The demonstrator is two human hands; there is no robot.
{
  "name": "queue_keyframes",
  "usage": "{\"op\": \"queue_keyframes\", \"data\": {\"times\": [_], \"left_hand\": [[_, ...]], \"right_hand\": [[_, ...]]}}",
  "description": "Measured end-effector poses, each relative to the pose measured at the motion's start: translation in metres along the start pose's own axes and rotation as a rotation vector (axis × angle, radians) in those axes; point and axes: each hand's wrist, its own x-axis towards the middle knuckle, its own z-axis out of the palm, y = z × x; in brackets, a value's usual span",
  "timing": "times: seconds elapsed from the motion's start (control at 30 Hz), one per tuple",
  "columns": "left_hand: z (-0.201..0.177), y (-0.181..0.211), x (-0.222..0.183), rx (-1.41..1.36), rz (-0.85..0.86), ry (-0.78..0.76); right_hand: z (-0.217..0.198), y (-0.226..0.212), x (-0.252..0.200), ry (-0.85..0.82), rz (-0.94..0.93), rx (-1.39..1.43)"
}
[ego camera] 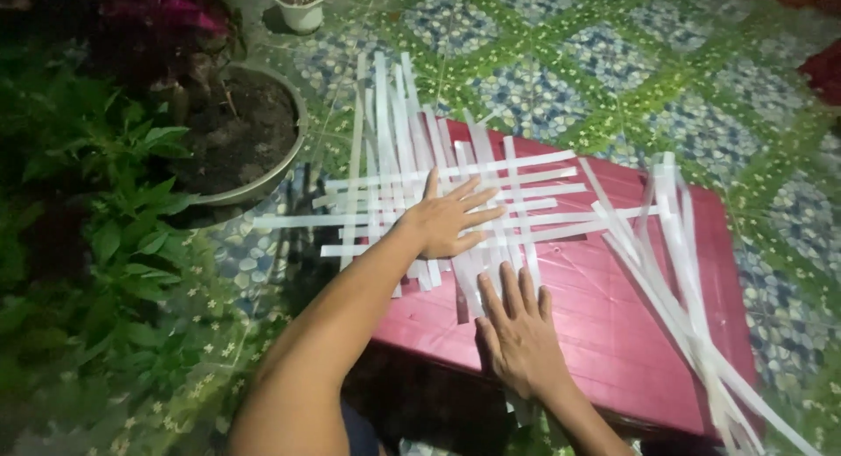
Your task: Weaving white plastic strips together on a low red table to create a mat or basket base.
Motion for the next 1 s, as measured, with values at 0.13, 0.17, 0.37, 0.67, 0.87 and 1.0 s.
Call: {"op": "queue_keyframes", "data": {"times": [0.13, 0.17, 0.37, 0.67, 0.87, 1.0], "left_hand": [[0.001, -0.001, 0.001, 0.018, 0.015, 0.006], [0.0, -0.001, 0.001, 0.006, 0.016, 0.009], [0.002, -0.002, 0.003, -0.008, 0.022, -0.001], [0.001, -0.006, -0.001, -0.061, 0.042, 0.021], [0.005, -0.008, 0.003, -0.061, 0.047, 0.049], [0.001, -0.006, 0.003, -0.086, 0.049, 0.058]], "right_hand": [[0.003, 0.003, 0.001, -0.007, -0.009, 0.001], [0.003, 0.003, 0.001, 0.003, -0.017, -0.023], [-0.001, 0.003, 0.004, 0.002, -0.018, 0.0], [-0.002, 0.003, 0.012, -0.054, -0.002, 0.051], [0.001, 0.009, 0.019, -0.041, -0.038, 0.025], [-0.004, 0.01, 0.022, -0.033, -0.04, 0.036]]}}
